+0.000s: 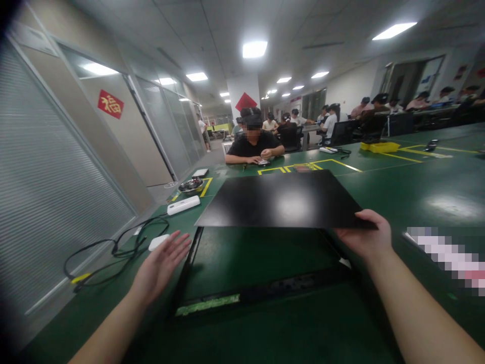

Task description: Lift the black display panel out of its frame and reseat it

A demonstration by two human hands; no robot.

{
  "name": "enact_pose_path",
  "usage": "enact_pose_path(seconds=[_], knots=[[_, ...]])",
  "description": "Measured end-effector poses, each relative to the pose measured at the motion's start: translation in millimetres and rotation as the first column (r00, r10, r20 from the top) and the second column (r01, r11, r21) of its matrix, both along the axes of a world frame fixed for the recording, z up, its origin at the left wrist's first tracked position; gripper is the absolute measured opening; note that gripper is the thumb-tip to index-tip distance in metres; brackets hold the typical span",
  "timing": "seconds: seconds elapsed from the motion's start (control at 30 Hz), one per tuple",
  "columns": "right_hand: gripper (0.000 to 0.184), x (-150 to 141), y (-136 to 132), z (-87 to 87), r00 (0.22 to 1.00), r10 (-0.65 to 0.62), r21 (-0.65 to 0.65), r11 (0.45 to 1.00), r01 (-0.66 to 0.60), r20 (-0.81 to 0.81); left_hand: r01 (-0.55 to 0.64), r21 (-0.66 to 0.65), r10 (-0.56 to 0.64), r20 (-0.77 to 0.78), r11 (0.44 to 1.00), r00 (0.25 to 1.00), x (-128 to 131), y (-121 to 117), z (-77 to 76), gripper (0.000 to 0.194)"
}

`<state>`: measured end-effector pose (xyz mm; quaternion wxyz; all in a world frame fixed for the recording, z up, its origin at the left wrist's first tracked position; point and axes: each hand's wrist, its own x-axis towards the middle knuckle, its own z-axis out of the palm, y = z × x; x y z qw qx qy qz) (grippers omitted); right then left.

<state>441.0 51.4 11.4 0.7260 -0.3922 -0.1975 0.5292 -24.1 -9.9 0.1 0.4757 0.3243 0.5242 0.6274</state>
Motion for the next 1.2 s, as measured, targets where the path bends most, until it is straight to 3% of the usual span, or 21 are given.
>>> enact_pose_path(seconds=[0.1, 0.2, 0.33, 0.43, 0.57, 0.67, 0.83, 1.0, 1.2], knots=[[0.03, -8.6, -4.6, 0.6, 0.994, 0.1, -0.09, 0.991, -0.096, 0.035, 0.123, -0.035, -0.11, 0.259, 0.992, 0.96, 1.8, -6.9, 11.9, 0.048], [0.029, -15.5, -6.2, -2.4, 0.975, 0.214, -0.208, 0.958, -0.196, 0.067, 0.174, 0.005, -0.168, 0.283, 0.985, 0.944, 0.2, -12.5, 18.2, 0.048], [0.029, -18.1, -0.4, -12.3, 0.878, 0.447, -0.269, 0.878, -0.396, 0.169, 0.035, 0.01, -0.036, 0.211, 0.999, 0.977, -5.9, -13.6, 24.2, 0.06], [0.031, -17.2, 8.6, -21.9, 0.773, 0.571, -0.3, 0.816, -0.495, 0.276, -0.125, -0.029, 0.129, 0.23, 0.992, 0.965, -5.1, -14.4, 33.1, 0.051], [0.02, -17.3, 16.9, -29.9, 0.693, 0.603, -0.419, 0.79, -0.449, 0.395, -0.236, -0.156, 0.273, 0.285, 0.959, 0.919, 0.3, -17.4, 42.6, 0.031], [0.018, -20.2, 15.6, -28.4, 0.665, 0.58, -0.461, 0.804, -0.376, 0.47, -0.265, -0.237, 0.33, 0.296, 0.935, 0.896, 1.4, -17.9, 42.9, 0.017], [0.041, -26.1, 10.0, -18.6, 0.632, 0.519, -0.493, 0.837, -0.239, 0.575, -0.209, -0.181, 0.255, 0.287, 0.961, 0.923, 7.8, -18.1, 43.8, 0.025], [0.036, -26.6, 10.7, -16.1, 0.605, 0.526, -0.526, 0.827, -0.201, 0.597, -0.202, -0.082, 0.217, 0.278, 0.976, 0.936, 10.8, -15.2, 42.8, 0.03], [0.033, -21.7, 12.6, -15.9, 0.59, 0.476, -0.523, 0.846, -0.104, 0.652, -0.084, -0.035, 0.089, 0.197, 0.996, 0.976, 0.0, -7.1, 22.1, 0.026]])
